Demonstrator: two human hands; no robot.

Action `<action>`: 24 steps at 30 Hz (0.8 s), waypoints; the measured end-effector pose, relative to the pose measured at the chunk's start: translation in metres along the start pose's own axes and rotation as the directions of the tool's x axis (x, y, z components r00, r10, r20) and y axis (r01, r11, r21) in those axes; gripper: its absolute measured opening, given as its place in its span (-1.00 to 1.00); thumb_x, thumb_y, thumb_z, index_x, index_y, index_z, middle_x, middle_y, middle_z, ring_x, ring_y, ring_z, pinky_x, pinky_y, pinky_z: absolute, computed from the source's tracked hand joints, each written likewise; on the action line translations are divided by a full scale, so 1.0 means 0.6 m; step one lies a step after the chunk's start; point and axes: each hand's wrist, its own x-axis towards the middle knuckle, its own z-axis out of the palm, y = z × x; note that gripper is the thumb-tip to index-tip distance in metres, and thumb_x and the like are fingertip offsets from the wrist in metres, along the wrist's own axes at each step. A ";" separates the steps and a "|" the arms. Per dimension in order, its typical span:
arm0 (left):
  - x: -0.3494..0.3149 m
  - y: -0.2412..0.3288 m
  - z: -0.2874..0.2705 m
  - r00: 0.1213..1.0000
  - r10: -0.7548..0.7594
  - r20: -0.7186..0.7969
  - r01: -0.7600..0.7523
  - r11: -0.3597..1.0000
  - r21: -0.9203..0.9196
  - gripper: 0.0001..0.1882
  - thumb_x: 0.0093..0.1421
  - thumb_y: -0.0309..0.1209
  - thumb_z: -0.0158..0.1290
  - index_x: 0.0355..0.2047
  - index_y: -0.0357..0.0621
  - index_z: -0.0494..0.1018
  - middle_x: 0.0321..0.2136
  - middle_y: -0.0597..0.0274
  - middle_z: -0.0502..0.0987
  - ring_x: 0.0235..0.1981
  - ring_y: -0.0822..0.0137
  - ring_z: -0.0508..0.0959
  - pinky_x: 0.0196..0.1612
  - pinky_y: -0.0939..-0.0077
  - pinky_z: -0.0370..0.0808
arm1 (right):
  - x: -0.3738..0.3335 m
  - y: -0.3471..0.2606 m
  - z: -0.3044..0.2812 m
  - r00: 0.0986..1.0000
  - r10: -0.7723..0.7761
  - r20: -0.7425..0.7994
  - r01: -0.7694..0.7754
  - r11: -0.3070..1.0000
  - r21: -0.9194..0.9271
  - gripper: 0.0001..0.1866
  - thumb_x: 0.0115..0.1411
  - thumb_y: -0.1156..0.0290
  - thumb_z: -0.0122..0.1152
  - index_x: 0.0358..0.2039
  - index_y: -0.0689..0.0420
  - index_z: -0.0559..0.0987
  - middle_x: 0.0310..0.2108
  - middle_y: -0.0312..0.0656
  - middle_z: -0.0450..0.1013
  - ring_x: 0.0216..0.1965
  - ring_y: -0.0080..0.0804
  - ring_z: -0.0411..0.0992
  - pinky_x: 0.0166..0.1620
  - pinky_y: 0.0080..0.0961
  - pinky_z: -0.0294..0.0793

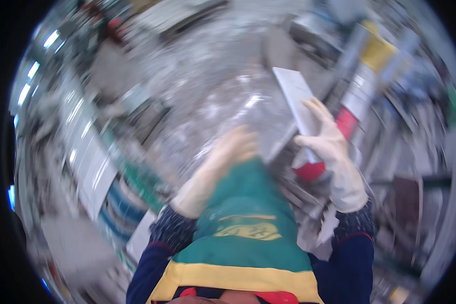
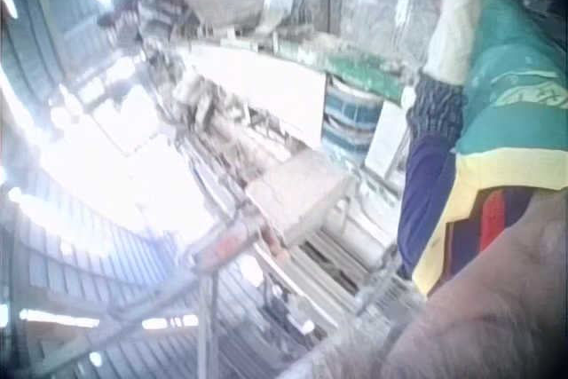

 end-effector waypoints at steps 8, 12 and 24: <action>-0.014 0.104 -0.008 0.688 0.516 -0.510 -0.665 0.730 -0.158 -0.63 0.39 -0.41 0.01 0.14 -0.29 0.28 0.06 -0.04 0.47 0.09 0.05 0.52 0.20 0.05 0.48 | 0.183 -0.209 0.208 0.355 -0.691 0.630 0.911 0.407 -0.067 -0.16 -0.21 0.42 0.49 0.21 -0.01 0.48 0.36 0.00 0.22 0.38 -0.04 0.17 0.37 -0.12 0.23; -0.111 0.146 -0.130 0.332 0.566 -0.755 -0.725 0.665 0.179 -0.60 0.33 -0.50 0.04 0.14 -0.33 0.28 0.02 -0.04 0.48 0.01 0.08 0.55 0.17 0.11 0.51 | 0.198 -0.275 0.329 0.134 -0.821 0.555 0.987 0.161 -0.001 -0.15 -0.13 0.36 0.52 0.26 -0.04 0.44 0.38 0.03 0.21 0.40 -0.02 0.15 0.42 -0.03 0.09; -0.506 0.058 -0.456 -0.311 0.198 -0.929 -0.759 0.537 0.369 -0.70 0.38 -0.63 -0.18 0.10 -0.37 0.20 0.08 -0.21 0.40 0.08 -0.19 0.51 0.14 -0.20 0.54 | 0.284 0.128 0.134 0.861 -0.471 0.192 0.502 0.848 -0.172 -0.42 0.16 0.40 0.32 0.22 0.18 0.47 0.27 0.08 0.34 0.33 -0.04 0.26 0.37 -0.28 0.17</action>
